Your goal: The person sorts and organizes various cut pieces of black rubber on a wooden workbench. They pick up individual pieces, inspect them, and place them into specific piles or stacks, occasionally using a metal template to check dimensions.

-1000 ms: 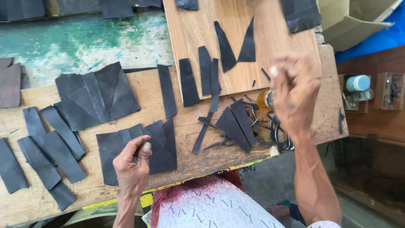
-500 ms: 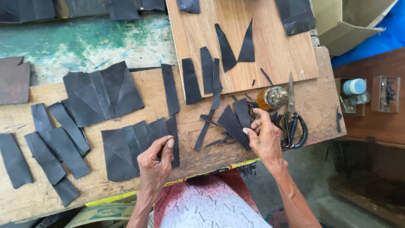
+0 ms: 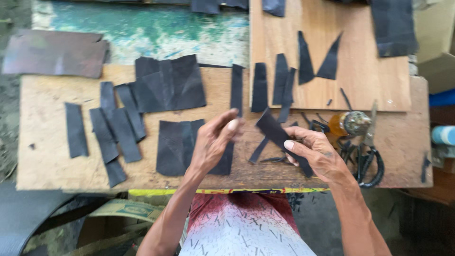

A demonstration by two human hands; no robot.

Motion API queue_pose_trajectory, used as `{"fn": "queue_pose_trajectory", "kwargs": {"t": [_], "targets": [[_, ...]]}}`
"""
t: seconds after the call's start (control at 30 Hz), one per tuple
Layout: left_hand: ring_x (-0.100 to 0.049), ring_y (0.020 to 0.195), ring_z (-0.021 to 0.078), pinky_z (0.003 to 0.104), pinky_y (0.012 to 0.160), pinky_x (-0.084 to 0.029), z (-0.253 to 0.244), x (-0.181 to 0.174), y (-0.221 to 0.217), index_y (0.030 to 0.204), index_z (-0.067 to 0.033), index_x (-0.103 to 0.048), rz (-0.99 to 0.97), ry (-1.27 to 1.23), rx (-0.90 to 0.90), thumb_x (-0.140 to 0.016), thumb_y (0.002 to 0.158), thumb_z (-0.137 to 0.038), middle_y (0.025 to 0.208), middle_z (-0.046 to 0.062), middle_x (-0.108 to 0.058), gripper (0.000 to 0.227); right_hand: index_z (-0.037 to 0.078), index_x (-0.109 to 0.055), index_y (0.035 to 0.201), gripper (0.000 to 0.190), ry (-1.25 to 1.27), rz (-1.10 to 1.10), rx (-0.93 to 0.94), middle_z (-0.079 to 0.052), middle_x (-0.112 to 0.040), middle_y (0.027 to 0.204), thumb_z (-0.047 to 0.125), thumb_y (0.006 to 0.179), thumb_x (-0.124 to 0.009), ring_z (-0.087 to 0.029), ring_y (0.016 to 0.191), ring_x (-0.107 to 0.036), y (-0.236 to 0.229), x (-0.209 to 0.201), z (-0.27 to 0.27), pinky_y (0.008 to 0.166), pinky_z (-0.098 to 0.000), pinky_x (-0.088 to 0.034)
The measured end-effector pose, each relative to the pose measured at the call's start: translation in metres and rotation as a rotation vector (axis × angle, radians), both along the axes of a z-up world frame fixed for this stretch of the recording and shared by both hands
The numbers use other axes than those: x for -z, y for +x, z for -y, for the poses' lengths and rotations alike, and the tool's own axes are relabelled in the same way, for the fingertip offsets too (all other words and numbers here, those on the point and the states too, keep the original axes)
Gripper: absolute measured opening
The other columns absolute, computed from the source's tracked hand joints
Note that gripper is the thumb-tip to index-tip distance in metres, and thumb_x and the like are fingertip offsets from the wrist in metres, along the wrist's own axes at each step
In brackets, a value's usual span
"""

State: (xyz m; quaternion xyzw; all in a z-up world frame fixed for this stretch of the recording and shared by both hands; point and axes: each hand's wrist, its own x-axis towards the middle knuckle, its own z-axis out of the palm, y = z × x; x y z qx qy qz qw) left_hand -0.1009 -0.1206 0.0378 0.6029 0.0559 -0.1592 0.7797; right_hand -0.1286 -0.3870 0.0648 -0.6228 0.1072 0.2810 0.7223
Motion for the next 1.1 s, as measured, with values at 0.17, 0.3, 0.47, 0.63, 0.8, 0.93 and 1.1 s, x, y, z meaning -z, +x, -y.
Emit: {"fn": "queue_pose_trajectory", "kwargs": {"t": [0.17,0.3,0.47,0.63,0.8,0.93,1.1], "targets": [[-0.067,0.076,0.0115,0.026,0.067,-0.056,-0.016,-0.010,0.001,0.126,0.0004,-0.068,-0.104,0.113,0.170,-0.076,0.089,-0.011,0.092,0.009,-0.074,0.039,0.004,-0.071,0.126,0.043,-0.370,0.162,-0.165,-0.001,-0.065,0.079,0.003,0.084,-0.075,-0.008,0.061,-0.054,0.021,-0.015,-0.027,0.050,-0.0230,-0.044],[-0.076,0.073,0.0149,0.029,0.064,-0.066,-0.039,-0.005,-0.044,0.124,-0.0042,-0.069,-0.226,0.171,0.280,-0.075,0.082,-0.009,0.097,0.009,-0.080,0.043,0.006,-0.067,0.121,0.035,0.001,0.255,0.141,-0.003,-0.072,0.090,-0.001,0.087,-0.073,-0.008,0.072,-0.064,0.029,-0.010,-0.046,0.061,-0.0223,-0.054],[-0.078,0.079,0.0203,0.034,0.070,-0.066,-0.064,0.006,-0.081,0.119,0.0075,-0.068,-0.162,0.053,-0.072,-0.071,0.091,-0.003,0.096,0.019,-0.077,0.030,0.008,-0.074,0.114,0.016,-0.668,0.492,-0.032,-0.005,-0.077,0.095,0.006,0.099,-0.068,-0.010,0.073,-0.071,0.034,0.014,-0.072,0.062,-0.0265,-0.056],[-0.079,0.071,0.0224,0.033,0.061,-0.063,-0.057,0.010,-0.087,0.116,0.0046,-0.067,-0.283,0.012,-0.064,-0.068,0.089,-0.003,0.088,0.018,-0.078,0.028,0.001,-0.072,0.115,0.023,-0.716,0.629,-0.109,-0.010,-0.074,0.100,0.005,0.093,-0.071,-0.015,0.079,-0.069,0.013,0.019,-0.079,0.070,-0.0309,-0.059],[-0.072,0.059,0.0213,0.032,0.050,-0.061,-0.015,0.021,-0.099,0.111,0.0002,-0.056,-0.428,-0.148,-0.111,-0.068,0.093,-0.005,0.072,0.017,-0.070,0.022,0.000,-0.072,0.109,0.031,-0.932,0.895,-0.267,-0.012,-0.073,0.101,0.007,0.079,-0.076,-0.027,0.096,-0.065,-0.018,0.030,-0.060,0.085,-0.0409,-0.054],[-0.074,0.060,0.0231,0.035,0.050,-0.063,0.003,0.039,-0.110,0.103,0.0004,-0.047,-0.407,-0.196,-0.218,-0.067,0.094,-0.006,0.072,0.016,-0.068,0.022,0.005,-0.073,0.105,0.019,-0.921,0.619,-0.159,-0.008,-0.074,0.108,0.009,0.087,-0.075,-0.023,0.095,-0.066,-0.035,0.044,-0.049,0.087,-0.0368,-0.055],[-0.076,0.066,0.0222,0.034,0.057,-0.065,0.015,0.035,-0.110,0.105,0.0005,-0.048,-0.387,-0.257,-0.215,-0.065,0.098,-0.007,0.080,0.017,-0.071,0.020,0.004,-0.073,0.112,0.029,-0.729,0.855,-0.186,-0.013,-0.067,0.122,0.007,0.083,-0.079,-0.031,0.113,-0.058,-0.051,0.040,-0.070,0.098,-0.0404,-0.049]]}}
